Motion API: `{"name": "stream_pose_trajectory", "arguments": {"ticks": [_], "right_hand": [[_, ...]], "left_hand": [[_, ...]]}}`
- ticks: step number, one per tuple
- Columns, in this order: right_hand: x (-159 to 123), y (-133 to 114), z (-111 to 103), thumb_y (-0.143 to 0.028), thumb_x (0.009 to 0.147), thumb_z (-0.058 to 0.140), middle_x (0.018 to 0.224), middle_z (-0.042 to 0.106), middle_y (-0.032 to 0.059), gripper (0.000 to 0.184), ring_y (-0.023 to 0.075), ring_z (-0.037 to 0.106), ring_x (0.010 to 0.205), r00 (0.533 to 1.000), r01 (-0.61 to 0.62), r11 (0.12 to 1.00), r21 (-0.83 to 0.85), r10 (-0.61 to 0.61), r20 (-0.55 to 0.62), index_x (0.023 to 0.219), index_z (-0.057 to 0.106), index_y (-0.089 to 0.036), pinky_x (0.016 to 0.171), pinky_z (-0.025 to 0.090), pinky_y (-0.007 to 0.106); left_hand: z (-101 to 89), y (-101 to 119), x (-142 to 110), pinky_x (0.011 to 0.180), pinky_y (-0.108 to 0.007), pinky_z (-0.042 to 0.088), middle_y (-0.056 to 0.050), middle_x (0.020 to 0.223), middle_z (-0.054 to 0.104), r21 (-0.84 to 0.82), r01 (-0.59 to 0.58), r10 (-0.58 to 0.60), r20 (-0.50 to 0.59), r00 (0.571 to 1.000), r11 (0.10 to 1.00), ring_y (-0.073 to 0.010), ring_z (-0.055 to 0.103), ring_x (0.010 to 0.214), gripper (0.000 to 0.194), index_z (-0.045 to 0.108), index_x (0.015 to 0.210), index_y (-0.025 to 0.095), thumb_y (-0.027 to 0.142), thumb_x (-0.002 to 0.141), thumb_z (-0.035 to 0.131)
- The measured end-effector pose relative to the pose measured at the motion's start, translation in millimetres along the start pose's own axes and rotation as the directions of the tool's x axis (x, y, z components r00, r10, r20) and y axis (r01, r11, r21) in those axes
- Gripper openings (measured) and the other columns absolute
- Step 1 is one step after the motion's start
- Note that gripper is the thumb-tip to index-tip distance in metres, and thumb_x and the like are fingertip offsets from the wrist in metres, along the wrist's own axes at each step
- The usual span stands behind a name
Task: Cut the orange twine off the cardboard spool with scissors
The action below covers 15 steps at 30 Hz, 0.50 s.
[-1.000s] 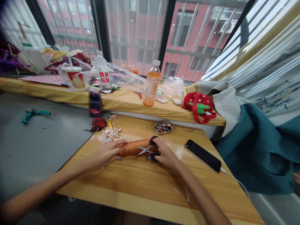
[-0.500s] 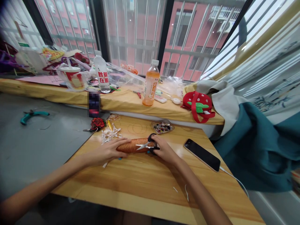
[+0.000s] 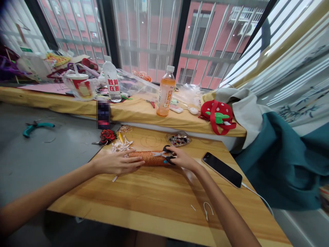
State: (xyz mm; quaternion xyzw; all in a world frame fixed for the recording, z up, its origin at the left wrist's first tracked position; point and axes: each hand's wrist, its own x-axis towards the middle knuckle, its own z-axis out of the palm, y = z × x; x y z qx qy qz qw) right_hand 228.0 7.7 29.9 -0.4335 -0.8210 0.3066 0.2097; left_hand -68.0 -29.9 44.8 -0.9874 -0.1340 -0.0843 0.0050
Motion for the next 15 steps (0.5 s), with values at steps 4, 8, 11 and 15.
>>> {"name": "stream_pose_trajectory", "arguments": {"ticks": [4, 8, 11, 15], "right_hand": [[0.1, -3.2, -3.1, -0.028, 0.068, 0.051, 0.111, 0.055, 0.0129, 0.047, 0.0222, 0.057, 0.088, 0.994, -0.1, 0.995, 0.005, 0.099, 0.055, 0.111, 0.05, -0.009, 0.076, 0.045, 0.035], [-1.5, -4.5, -3.3, -0.028, 0.068, 0.051, 0.111, 0.056, 0.0126, 0.047, 0.0232, 0.055, 0.091, 0.988, -0.13, 0.991, 0.041, 0.126, 0.086, 0.111, 0.051, -0.008, 0.077, 0.044, 0.034], [-2.2, -1.7, -3.3, -0.029, 0.069, 0.053, 0.108, 0.056, 0.0109, 0.043, 0.0231, 0.053, 0.094, 0.991, -0.095, 0.993, 0.076, 0.087, 0.101, 0.107, 0.053, -0.01, 0.081, 0.042, 0.035], [-2.4, 2.4, -4.3, -0.033, 0.07, 0.056, 0.099, 0.058, 0.0078, 0.038, 0.0218, 0.053, 0.089, 0.986, -0.076, 0.985, 0.152, 0.052, 0.157, 0.101, 0.054, -0.011, 0.079, 0.042, 0.035]], "left_hand": [[3.5, 1.2, 2.6, 0.105, -0.037, 0.024, 0.0, 0.123, 0.048, -0.023, -0.056, 0.055, -0.022, 0.998, 0.998, -0.0152, 0.04, 0.116, 0.039, 0.052, 0.109, 0.027, 0.004, 0.079, 0.041], [6.2, 2.5, 6.1, 0.103, -0.038, 0.026, -0.006, 0.12, 0.051, 0.089, -0.157, 0.159, -0.013, 0.987, 0.984, -0.0188, 0.04, 0.116, 0.032, 0.055, 0.105, 0.019, 0.008, 0.082, 0.036], [6.5, 3.3, 7.3, 0.102, -0.037, 0.027, -0.008, 0.12, 0.05, 0.098, -0.174, 0.174, 0.011, 0.985, 0.98, -0.0207, 0.037, 0.118, 0.029, 0.056, 0.102, 0.017, 0.01, 0.083, 0.035], [2.9, 1.6, 4.6, 0.104, -0.038, 0.022, -0.006, 0.126, 0.045, -0.027, -0.131, 0.133, 0.097, 0.986, 0.991, -0.0185, 0.03, 0.123, 0.032, 0.051, 0.109, 0.021, 0.01, 0.084, 0.034]]}}
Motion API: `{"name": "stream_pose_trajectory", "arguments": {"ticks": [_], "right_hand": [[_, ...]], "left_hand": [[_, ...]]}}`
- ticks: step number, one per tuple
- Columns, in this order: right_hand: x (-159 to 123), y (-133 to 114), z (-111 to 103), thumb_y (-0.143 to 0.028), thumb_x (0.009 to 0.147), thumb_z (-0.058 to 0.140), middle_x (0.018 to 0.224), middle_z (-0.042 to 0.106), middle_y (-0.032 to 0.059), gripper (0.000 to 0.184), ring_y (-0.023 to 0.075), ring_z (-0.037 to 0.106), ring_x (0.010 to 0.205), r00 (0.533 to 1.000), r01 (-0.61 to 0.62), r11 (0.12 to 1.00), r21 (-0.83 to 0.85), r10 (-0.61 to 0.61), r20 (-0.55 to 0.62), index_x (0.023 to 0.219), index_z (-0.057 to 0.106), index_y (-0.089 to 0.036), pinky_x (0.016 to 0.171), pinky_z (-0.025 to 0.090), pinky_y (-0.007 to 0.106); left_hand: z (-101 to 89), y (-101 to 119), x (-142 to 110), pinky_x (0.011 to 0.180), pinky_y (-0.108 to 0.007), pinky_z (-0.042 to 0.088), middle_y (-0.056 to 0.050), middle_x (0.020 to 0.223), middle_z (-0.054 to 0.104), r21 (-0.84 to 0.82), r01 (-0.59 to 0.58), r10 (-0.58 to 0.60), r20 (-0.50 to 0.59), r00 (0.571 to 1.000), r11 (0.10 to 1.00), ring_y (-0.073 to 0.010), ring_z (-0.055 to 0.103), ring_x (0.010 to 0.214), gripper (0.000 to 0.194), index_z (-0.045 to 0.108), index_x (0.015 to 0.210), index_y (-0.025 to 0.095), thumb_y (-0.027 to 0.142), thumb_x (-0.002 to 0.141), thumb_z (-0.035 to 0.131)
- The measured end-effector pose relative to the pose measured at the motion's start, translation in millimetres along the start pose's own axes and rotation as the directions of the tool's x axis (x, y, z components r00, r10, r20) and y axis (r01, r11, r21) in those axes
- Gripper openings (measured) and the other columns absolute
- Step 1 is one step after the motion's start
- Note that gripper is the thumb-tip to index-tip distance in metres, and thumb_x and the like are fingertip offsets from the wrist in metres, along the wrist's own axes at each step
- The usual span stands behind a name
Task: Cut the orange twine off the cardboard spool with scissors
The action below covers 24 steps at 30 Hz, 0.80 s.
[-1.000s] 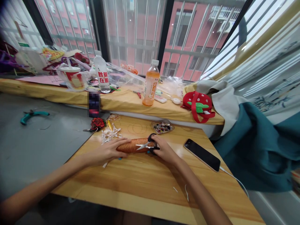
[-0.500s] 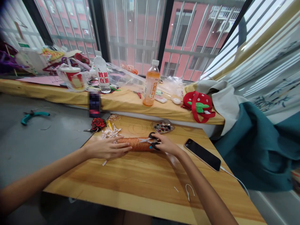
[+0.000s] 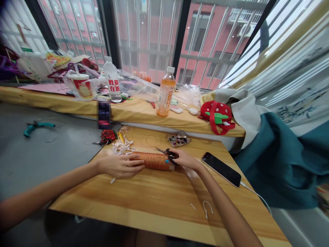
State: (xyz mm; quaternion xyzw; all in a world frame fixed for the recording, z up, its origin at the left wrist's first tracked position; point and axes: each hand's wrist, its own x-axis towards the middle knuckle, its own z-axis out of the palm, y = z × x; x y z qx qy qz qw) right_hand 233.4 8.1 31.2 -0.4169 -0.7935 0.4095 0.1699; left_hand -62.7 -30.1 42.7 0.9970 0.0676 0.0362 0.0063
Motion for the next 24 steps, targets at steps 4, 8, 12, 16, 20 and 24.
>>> {"name": "stream_pose_trajectory", "arguments": {"ticks": [4, 8, 12, 16, 20, 24], "right_hand": [[-1, -6, -1, -0.036, 0.068, 0.058, 0.094, 0.057, 0.005, 0.038, 0.0201, 0.052, 0.089, 0.999, -0.009, 0.995, 0.102, 0.004, 0.046, 0.097, 0.054, -0.013, 0.079, 0.04, 0.033], [-1, -15, -3, -0.04, 0.069, 0.057, 0.086, 0.057, 0.0024, 0.037, 0.0183, 0.051, 0.083, 0.998, -0.036, 0.992, 0.118, 0.03, 0.057, 0.093, 0.056, -0.013, 0.075, 0.039, 0.03], [2, -13, -6, -0.042, 0.069, 0.056, 0.087, 0.058, 0.0021, 0.037, 0.0184, 0.051, 0.085, 0.996, -0.036, 0.993, 0.113, 0.026, 0.085, 0.094, 0.057, -0.014, 0.077, 0.038, 0.03], [5, -6, -6, -0.041, 0.071, 0.054, 0.089, 0.058, 0.004, 0.036, 0.0191, 0.052, 0.085, 0.997, -0.017, 0.999, 0.044, 0.013, 0.072, 0.093, 0.056, -0.012, 0.076, 0.04, 0.03], [0, -10, -3, -0.035, 0.072, 0.052, 0.093, 0.059, 0.0066, 0.035, 0.0195, 0.054, 0.082, 1.0, -0.011, 0.995, -0.095, 0.012, 0.014, 0.098, 0.054, -0.011, 0.07, 0.042, 0.029], [-9, -31, 5, -0.021, 0.067, 0.053, 0.096, 0.059, 0.0068, 0.036, 0.0199, 0.053, 0.084, 0.997, 0.067, 0.939, -0.336, -0.077, -0.016, 0.102, 0.053, -0.014, 0.071, 0.041, 0.028]], "left_hand": [[-3.0, -5, -5, 0.107, -0.039, 0.014, -0.001, 0.131, 0.037, -0.127, 0.04, -0.036, 0.03, 0.999, 0.991, -0.0151, 0.028, 0.123, 0.045, 0.04, 0.12, 0.028, 0.004, 0.082, 0.035], [-3.4, -10, -6, 0.107, -0.037, 0.016, 0.0, 0.13, 0.039, -0.164, 0.001, -0.014, -0.078, 0.997, 0.986, -0.0148, 0.033, 0.121, 0.052, 0.038, 0.121, 0.031, 0.002, 0.078, 0.039], [-1.4, -10, -3, 0.105, -0.034, 0.022, 0.0, 0.127, 0.043, -0.158, 0.046, -0.055, -0.054, 0.997, 0.986, -0.015, 0.035, 0.119, 0.043, 0.046, 0.115, 0.03, 0.006, 0.079, 0.041], [0.0, -7, 1, 0.1, -0.034, 0.029, -0.007, 0.122, 0.049, 0.005, 0.09, -0.089, -0.095, 0.992, 0.996, -0.0176, 0.04, 0.116, 0.03, 0.049, 0.112, 0.019, 0.016, 0.085, 0.035], [-7.4, 0, 8, 0.089, -0.03, 0.038, -0.009, 0.111, 0.056, 0.093, 0.099, -0.082, -0.176, 0.981, 0.991, -0.0173, 0.05, 0.103, 0.026, 0.056, 0.099, 0.017, 0.018, 0.086, 0.034], [-12.0, 5, 17, 0.074, -0.024, 0.044, -0.006, 0.097, 0.062, -0.032, 0.226, -0.226, -0.251, 0.941, 0.974, -0.0141, 0.058, 0.085, 0.025, 0.056, 0.094, 0.018, 0.012, 0.083, 0.034]]}}
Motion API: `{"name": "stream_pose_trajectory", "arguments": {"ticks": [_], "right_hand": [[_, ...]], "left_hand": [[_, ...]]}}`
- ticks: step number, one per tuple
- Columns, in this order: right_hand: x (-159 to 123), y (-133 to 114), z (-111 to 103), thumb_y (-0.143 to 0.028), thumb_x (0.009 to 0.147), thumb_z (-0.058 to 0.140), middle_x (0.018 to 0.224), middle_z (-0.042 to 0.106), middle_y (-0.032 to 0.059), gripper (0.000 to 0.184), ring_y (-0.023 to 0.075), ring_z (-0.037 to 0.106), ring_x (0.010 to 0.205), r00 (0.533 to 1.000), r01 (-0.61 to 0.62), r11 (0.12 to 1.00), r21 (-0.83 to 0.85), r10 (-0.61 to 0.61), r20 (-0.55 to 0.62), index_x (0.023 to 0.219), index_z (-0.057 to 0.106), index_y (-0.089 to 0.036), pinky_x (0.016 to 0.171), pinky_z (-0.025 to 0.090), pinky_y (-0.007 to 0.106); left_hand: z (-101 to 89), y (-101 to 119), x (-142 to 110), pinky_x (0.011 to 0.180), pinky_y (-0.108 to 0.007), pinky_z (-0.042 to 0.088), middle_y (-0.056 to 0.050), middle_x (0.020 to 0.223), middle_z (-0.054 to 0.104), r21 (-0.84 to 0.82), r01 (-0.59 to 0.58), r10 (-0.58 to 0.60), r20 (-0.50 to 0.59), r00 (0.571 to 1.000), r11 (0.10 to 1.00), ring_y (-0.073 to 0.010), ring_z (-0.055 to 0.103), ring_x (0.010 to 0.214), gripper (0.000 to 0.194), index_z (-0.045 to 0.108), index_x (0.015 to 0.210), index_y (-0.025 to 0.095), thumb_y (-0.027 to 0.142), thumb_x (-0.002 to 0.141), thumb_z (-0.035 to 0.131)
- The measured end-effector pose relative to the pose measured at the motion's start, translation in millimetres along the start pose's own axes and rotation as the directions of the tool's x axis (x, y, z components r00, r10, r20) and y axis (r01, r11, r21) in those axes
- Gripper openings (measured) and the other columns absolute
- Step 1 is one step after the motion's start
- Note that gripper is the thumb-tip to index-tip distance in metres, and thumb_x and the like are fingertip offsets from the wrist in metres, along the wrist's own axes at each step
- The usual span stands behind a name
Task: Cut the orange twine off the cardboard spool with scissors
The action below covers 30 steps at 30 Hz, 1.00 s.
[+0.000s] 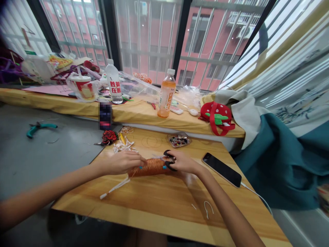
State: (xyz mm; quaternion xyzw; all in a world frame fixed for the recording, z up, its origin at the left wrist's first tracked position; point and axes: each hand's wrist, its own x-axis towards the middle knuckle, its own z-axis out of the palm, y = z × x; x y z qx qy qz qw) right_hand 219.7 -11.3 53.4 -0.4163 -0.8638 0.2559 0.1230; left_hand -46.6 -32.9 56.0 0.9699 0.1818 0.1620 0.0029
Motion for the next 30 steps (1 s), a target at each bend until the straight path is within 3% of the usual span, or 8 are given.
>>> {"name": "stream_pose_trajectory", "arguments": {"ticks": [2, 4, 6, 8, 14, 17, 23, 30], "right_hand": [[-3, -13, 0, -0.017, 0.064, 0.054, 0.095, 0.059, 0.0068, 0.036, 0.0193, 0.053, 0.083, 0.999, 0.053, 0.996, -0.076, -0.052, 0.012, 0.1, 0.054, -0.015, 0.071, 0.04, 0.026], [-6, -24, 1, -0.017, 0.063, 0.053, 0.089, 0.058, 0.0059, 0.032, 0.0176, 0.052, 0.078, 0.996, 0.086, 0.987, -0.136, -0.082, 0.033, 0.095, 0.054, -0.016, 0.066, 0.039, 0.024], [-8, -33, 1, -0.017, 0.063, 0.052, 0.082, 0.057, 0.0045, 0.025, 0.0158, 0.05, 0.071, 0.994, 0.101, 0.973, -0.206, -0.093, 0.05, 0.088, 0.054, -0.017, 0.061, 0.037, 0.023], [-10, -39, 0, -0.016, 0.063, 0.052, 0.077, 0.055, 0.0035, 0.021, 0.0148, 0.048, 0.067, 0.994, 0.105, 0.958, -0.265, -0.091, 0.065, 0.083, 0.053, -0.017, 0.057, 0.033, 0.022], [-5, -45, -3, -0.021, 0.064, 0.051, 0.071, 0.055, 0.0022, 0.015, 0.0132, 0.046, 0.06, 0.987, 0.114, 0.94, -0.323, -0.071, 0.142, 0.079, 0.053, -0.018, 0.05, 0.028, 0.021], [2, -41, -4, -0.024, 0.066, 0.051, 0.07, 0.056, 0.0025, 0.015, 0.013, 0.047, 0.058, 0.985, 0.101, 0.938, -0.332, -0.047, 0.165, 0.079, 0.054, -0.017, 0.049, 0.028, 0.021], [13, -46, -7, -0.025, 0.068, 0.05, 0.075, 0.061, 0.0048, 0.02, 0.015, 0.053, 0.062, 0.984, 0.134, 0.896, -0.423, -0.068, 0.167, 0.085, 0.056, -0.018, 0.049, 0.029, 0.022], [19, -61, -9, -0.028, 0.07, 0.047, 0.076, 0.064, 0.0062, 0.018, 0.0182, 0.058, 0.065, 0.98, 0.169, 0.742, -0.649, -0.059, 0.188, 0.082, 0.056, -0.017, 0.049, 0.029, 0.024]], "left_hand": [[2.8, 1, 4, 0.066, -0.022, 0.044, -0.004, 0.088, 0.064, -0.075, 0.184, -0.188, -0.044, 0.981, 0.98, -0.0129, 0.059, 0.076, 0.025, 0.056, 0.092, 0.017, 0.011, 0.081, 0.035], [6.0, 1, 7, 0.061, -0.02, 0.044, -0.002, 0.078, 0.065, -0.207, 0.354, -0.379, -0.097, 0.92, 0.912, -0.0113, 0.06, 0.069, 0.024, 0.056, 0.087, 0.016, 0.01, 0.08, 0.034], [7.4, 1, 11, 0.057, -0.018, 0.043, 0.0, 0.068, 0.064, -0.363, 0.441, -0.513, -0.128, 0.848, 0.82, -0.0097, 0.059, 0.063, 0.024, 0.055, 0.083, 0.015, 0.011, 0.081, 0.031], [6.4, 2, 14, 0.056, -0.018, 0.043, 0.0, 0.065, 0.063, -0.448, 0.459, -0.572, -0.152, 0.806, 0.767, -0.0094, 0.059, 0.06, 0.024, 0.055, 0.08, 0.015, 0.013, 0.082, 0.031], [-1.7, 7, 19, 0.069, -0.023, 0.044, -0.005, 0.084, 0.062, -0.372, 0.288, -0.41, -0.309, 0.858, 0.882, -0.0121, 0.057, 0.078, 0.026, 0.057, 0.079, 0.014, 0.011, 0.08, 0.032], [-6.1, 9, 20, 0.075, -0.024, 0.043, -0.006, 0.096, 0.058, -0.348, 0.241, -0.367, -0.361, 0.858, 0.906, -0.0129, 0.055, 0.087, 0.024, 0.057, 0.078, 0.016, 0.011, 0.081, 0.034], [-16.5, 13, 23, 0.075, -0.026, 0.044, -0.006, 0.095, 0.056, -0.344, 0.211, -0.343, -0.387, 0.856, 0.915, -0.0136, 0.054, 0.087, 0.023, 0.058, 0.077, 0.015, 0.012, 0.081, 0.036], [-21.8, 17, 29, 0.075, -0.026, 0.044, -0.006, 0.094, 0.055, -0.334, 0.211, -0.334, -0.372, 0.866, 0.919, -0.0133, 0.053, 0.086, 0.022, 0.058, 0.078, 0.016, 0.011, 0.079, 0.037]]}}
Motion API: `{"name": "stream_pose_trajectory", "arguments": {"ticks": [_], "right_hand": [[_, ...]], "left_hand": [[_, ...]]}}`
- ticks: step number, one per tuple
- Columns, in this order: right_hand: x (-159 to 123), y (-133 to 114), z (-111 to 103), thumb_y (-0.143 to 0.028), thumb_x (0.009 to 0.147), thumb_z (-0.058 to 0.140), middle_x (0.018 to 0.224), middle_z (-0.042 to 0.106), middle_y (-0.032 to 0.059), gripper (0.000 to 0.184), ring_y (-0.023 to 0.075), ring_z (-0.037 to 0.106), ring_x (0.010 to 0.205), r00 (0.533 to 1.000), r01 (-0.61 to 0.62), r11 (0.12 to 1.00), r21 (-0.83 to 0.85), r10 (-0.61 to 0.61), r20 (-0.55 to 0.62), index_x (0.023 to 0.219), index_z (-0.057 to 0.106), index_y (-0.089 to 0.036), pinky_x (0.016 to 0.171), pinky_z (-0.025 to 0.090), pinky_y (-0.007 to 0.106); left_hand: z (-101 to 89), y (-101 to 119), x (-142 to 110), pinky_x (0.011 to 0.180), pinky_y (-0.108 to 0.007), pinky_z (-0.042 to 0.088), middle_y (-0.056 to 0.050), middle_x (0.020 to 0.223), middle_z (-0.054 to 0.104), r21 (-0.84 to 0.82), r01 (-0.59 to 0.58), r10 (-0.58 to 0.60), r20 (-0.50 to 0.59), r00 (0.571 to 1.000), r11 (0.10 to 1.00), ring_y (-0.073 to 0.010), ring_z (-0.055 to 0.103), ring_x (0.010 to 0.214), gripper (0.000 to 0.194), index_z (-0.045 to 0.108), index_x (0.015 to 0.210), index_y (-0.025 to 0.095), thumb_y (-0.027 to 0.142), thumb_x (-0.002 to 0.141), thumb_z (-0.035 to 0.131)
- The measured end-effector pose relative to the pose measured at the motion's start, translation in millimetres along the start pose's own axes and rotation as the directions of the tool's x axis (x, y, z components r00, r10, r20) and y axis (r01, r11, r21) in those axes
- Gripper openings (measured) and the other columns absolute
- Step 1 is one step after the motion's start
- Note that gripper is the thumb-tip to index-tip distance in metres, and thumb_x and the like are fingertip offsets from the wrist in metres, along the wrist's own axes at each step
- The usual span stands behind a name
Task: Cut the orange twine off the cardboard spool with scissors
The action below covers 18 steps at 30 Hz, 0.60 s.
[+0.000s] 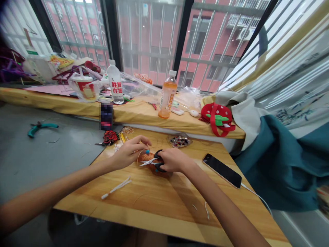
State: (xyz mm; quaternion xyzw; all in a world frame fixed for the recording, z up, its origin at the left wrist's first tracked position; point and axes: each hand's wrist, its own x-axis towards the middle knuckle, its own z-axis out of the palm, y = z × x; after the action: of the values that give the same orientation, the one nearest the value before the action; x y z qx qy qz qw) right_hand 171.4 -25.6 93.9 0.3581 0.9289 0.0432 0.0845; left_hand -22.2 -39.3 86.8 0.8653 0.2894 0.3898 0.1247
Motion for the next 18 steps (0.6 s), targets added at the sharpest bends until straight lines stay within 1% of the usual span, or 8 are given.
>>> {"name": "stream_pose_trajectory", "arguments": {"ticks": [3, 5, 7, 12, 15, 18], "right_hand": [[-0.4, -3.2, -4.7, -0.027, 0.067, 0.05, 0.078, 0.065, 0.0087, 0.019, 0.0209, 0.059, 0.069, 0.999, 0.009, 0.993, -0.115, -0.014, -0.045, 0.081, 0.057, -0.015, 0.055, 0.032, 0.025], [-1.5, -4.8, -6.9, -0.028, 0.066, 0.052, 0.077, 0.065, 0.0099, 0.021, 0.0224, 0.059, 0.07, 0.998, 0.018, 0.986, -0.164, -0.028, -0.059, 0.08, 0.058, -0.014, 0.058, 0.033, 0.026], [-2.7, -5.9, -7.9, -0.031, 0.066, 0.052, 0.072, 0.066, 0.0103, 0.022, 0.0226, 0.06, 0.066, 0.999, 0.016, 0.983, -0.185, -0.024, -0.044, 0.078, 0.059, -0.014, 0.056, 0.033, 0.027], [-4.7, -7.4, -6.6, -0.036, 0.068, 0.05, 0.064, 0.066, 0.0119, 0.026, 0.0209, 0.06, 0.056, 1.0, 0.006, 0.977, -0.212, -0.003, 0.014, 0.07, 0.062, -0.014, 0.047, 0.028, 0.024], [-5.6, -7.6, -4.8, -0.034, 0.069, 0.048, 0.062, 0.066, 0.0125, 0.026, 0.0205, 0.061, 0.054, 0.999, 0.028, 0.972, -0.235, -0.021, 0.03, 0.067, 0.064, -0.013, 0.047, 0.027, 0.024], [-7.0, -8.1, -2.8, -0.033, 0.071, 0.047, 0.061, 0.067, 0.0121, 0.027, 0.0205, 0.061, 0.054, 0.999, 0.034, 0.971, -0.238, -0.029, 0.026, 0.067, 0.065, -0.013, 0.046, 0.027, 0.024]], "left_hand": [[-0.6, 0.7, 1.4, 0.074, -0.025, 0.044, -0.006, 0.094, 0.055, 0.009, -0.015, 0.015, -0.003, 1.0, 1.0, -0.0131, 0.053, 0.085, 0.022, 0.058, 0.077, 0.016, 0.01, 0.079, 0.037], [-1.2, 1.0, 2.4, 0.073, -0.024, 0.044, -0.006, 0.092, 0.055, 0.012, -0.02, 0.02, -0.007, 1.0, 1.0, -0.0129, 0.054, 0.084, 0.023, 0.058, 0.076, 0.016, 0.009, 0.078, 0.037], [-1.6, 1.2, 3.1, 0.073, -0.024, 0.044, -0.006, 0.091, 0.055, 0.022, -0.022, 0.022, -0.004, 1.0, 1.0, -0.0128, 0.054, 0.084, 0.023, 0.059, 0.075, 0.015, 0.009, 0.078, 0.036], [-1.2, 2.9, 2.2, 0.072, -0.023, 0.042, -0.006, 0.09, 0.055, 0.034, -0.032, 0.031, 0.019, 0.999, 0.999, -0.0127, 0.053, 0.084, 0.023, 0.06, 0.075, 0.015, 0.009, 0.078, 0.038], [-2.3, 4.4, 1.8, 0.07, -0.022, 0.042, -0.006, 0.089, 0.056, 0.022, -0.038, 0.038, -0.007, 0.999, 0.999, -0.012, 0.054, 0.081, 0.023, 0.06, 0.077, 0.014, 0.009, 0.078, 0.037], [-5.7, 0.7, 8.4, 0.069, -0.02, 0.042, -0.006, 0.085, 0.058, 0.053, -0.035, 0.036, -0.032, 0.999, 0.998, -0.0115, 0.054, 0.078, 0.024, 0.061, 0.075, 0.014, 0.012, 0.08, 0.038]]}}
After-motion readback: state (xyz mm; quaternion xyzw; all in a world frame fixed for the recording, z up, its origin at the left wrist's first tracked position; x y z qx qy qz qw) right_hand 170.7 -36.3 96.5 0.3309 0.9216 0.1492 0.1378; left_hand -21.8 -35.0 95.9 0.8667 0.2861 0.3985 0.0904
